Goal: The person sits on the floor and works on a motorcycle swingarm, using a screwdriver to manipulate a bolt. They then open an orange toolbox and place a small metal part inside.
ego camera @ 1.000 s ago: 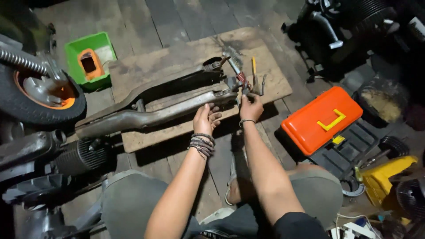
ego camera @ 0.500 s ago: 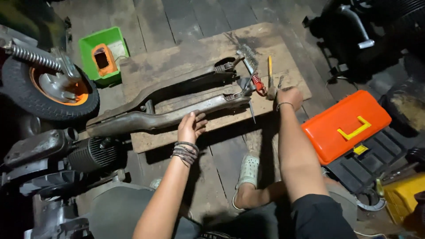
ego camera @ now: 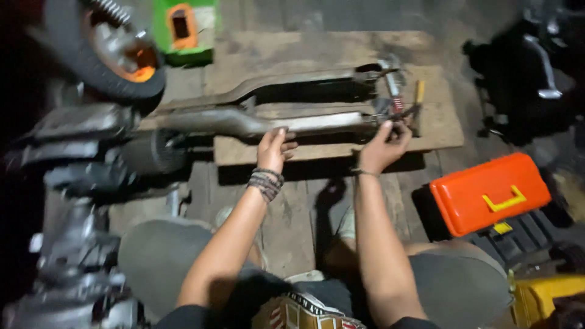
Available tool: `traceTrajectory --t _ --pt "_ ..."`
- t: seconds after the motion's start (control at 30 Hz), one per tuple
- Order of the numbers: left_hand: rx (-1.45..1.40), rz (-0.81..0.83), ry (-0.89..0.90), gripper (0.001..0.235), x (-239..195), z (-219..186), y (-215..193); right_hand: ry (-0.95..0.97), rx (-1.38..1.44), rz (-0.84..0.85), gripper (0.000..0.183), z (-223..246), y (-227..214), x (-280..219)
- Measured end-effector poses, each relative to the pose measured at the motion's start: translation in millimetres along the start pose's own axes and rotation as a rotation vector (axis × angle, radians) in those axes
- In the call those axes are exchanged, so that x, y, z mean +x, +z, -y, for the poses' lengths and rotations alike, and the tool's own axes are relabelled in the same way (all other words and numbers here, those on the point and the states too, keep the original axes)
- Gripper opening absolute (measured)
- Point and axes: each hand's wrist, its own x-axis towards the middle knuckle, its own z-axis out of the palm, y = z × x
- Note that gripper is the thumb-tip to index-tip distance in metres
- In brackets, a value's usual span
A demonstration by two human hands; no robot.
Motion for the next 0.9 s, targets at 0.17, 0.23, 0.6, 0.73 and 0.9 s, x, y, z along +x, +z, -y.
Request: traceTrajectory --t 0.17,0.23,0.6,0.73,0.9 --pt "0.015 -0.21 0.172 0.031 -39.2 -42.2 -62.5 0.063 0.173 0.436 0.027 65.5 18.7 -163.5" --pt "-0.005 -0.309 0.22 0.029 -47.6 -56.9 -93.1 0.077 0.166 0.611 0.03 76.2 21.0 -209.3" --pt "-0.14 -0.506 0.279 0.023 -47.2 -85.5 -118.3 0.267 -0.336 0.864 0.053 79.7 48.1 -241.1" --pt "-0.118 -0.491 0.281 0.023 -47.2 -83.9 -110.7 0.253 -0.368 0.888 0.052 68.0 45.0 -246.9" --pt "-0.071 -0.457 0.293 0.024 -56.1 -94.7 -96.4 0.246 -0.251 0.884 0.015 41.1 44.8 -250.8"
